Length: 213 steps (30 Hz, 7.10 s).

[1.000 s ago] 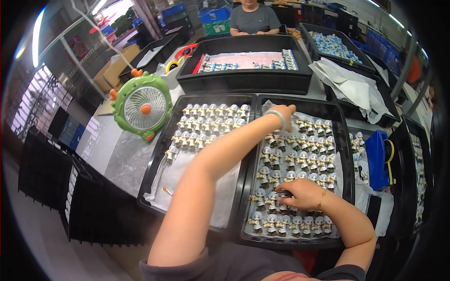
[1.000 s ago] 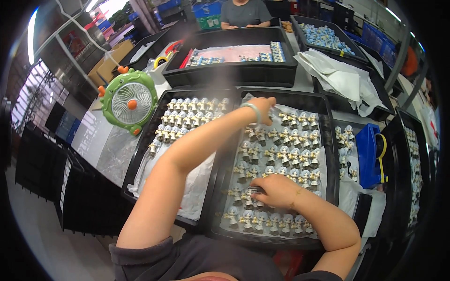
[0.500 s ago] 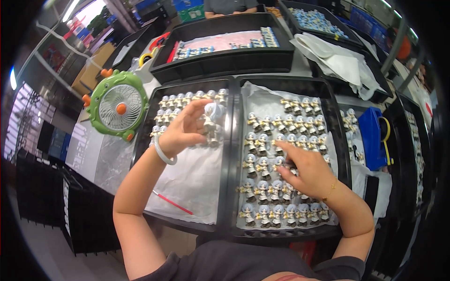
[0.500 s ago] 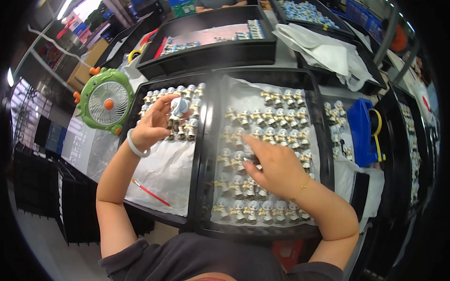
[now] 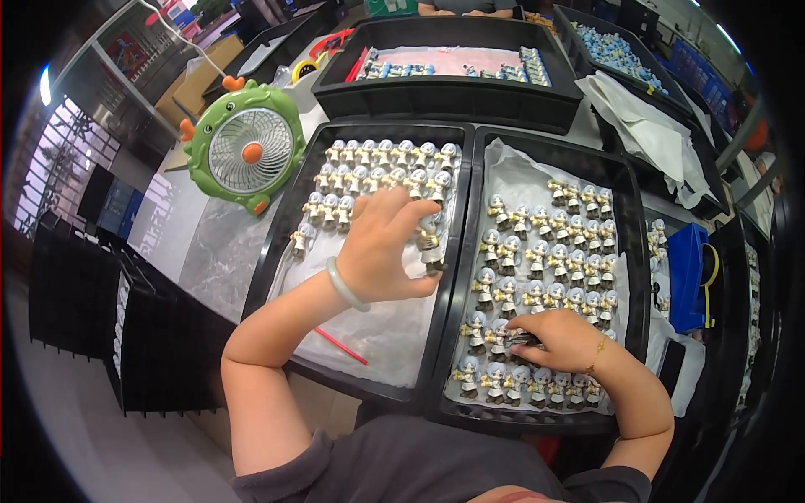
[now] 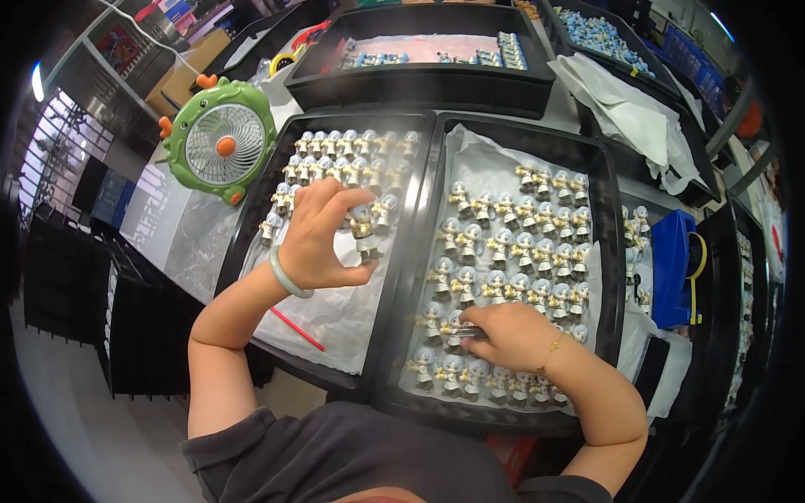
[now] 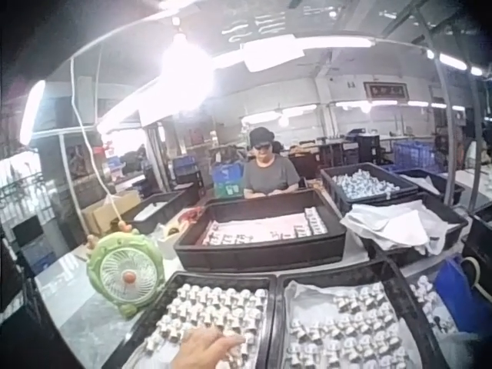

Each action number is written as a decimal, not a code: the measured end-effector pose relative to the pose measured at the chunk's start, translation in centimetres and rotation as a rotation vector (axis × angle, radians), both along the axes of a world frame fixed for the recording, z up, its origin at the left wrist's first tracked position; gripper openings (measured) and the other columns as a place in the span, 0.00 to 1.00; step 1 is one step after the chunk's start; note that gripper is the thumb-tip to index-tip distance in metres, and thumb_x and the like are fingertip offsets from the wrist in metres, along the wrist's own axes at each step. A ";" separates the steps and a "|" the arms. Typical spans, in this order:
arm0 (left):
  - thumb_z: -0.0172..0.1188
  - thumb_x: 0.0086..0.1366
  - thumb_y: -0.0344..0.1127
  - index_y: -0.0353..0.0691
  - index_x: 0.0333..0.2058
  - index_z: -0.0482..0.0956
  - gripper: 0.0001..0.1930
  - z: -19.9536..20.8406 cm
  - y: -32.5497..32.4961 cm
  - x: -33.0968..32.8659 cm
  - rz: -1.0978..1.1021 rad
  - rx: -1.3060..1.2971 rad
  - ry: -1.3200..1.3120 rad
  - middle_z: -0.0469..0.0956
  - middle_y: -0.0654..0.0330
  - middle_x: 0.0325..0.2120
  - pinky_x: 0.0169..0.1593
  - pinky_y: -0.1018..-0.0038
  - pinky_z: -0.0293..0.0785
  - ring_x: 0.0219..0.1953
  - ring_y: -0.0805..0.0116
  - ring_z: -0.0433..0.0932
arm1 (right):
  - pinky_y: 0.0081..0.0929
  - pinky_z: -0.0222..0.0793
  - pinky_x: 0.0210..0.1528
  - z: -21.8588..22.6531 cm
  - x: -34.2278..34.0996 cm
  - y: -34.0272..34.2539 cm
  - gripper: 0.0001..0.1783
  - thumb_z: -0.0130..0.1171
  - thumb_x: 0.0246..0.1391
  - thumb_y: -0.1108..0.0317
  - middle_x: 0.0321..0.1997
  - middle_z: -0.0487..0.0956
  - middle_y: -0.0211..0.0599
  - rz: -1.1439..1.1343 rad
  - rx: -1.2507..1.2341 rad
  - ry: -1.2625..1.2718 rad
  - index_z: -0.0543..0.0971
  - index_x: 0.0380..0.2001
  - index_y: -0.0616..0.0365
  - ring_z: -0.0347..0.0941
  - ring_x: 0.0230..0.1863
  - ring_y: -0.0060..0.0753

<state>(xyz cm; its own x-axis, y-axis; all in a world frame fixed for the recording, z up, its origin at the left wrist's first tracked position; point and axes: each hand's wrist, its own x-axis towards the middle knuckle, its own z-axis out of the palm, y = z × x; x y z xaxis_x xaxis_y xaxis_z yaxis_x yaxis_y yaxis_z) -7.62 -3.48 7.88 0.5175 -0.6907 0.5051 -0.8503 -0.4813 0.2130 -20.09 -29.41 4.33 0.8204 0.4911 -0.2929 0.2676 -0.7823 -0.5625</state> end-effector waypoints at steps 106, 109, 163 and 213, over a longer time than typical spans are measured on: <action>0.59 0.41 0.17 0.45 0.51 0.51 0.38 -1.2 0.4 -1.2 -0.538 -0.408 1.321 0.64 0.47 0.51 0.49 0.63 0.69 0.48 0.54 0.73 | 0.38 0.69 0.37 -0.8 0.7 -0.6 0.15 0.57 0.47 0.60 0.27 0.77 0.47 -0.063 0.041 0.025 0.76 0.34 0.60 0.74 0.33 0.49; 0.65 0.39 0.22 0.40 0.51 0.56 0.39 -1.4 0.9 -1.3 -0.445 -0.303 1.109 0.66 0.50 0.49 0.45 0.69 0.69 0.48 0.62 0.72 | 0.38 0.69 0.37 -0.3 1.0 -0.5 0.15 0.57 0.47 0.60 0.28 0.77 0.46 -0.079 0.051 0.053 0.75 0.34 0.60 0.74 0.33 0.49; 0.62 0.42 0.31 0.46 0.50 0.66 0.32 -3.0 9.8 4.3 0.176 0.378 0.312 0.66 0.52 0.44 0.58 0.61 0.52 0.52 0.53 0.61 | 0.41 0.69 0.38 -0.4 0.2 0.2 0.16 0.54 0.49 0.57 0.29 0.77 0.47 0.032 -0.037 0.081 0.73 0.32 0.60 0.74 0.34 0.49; 0.66 0.35 0.38 0.45 0.44 0.67 0.32 0.7 2.2 0.0 -0.063 -0.103 0.221 0.65 0.60 0.33 0.41 0.70 0.59 0.36 0.65 0.65 | 0.36 0.69 0.36 0.3 0.6 0.3 0.15 0.56 0.48 0.59 0.29 0.77 0.46 -0.049 0.054 0.042 0.75 0.36 0.58 0.74 0.32 0.47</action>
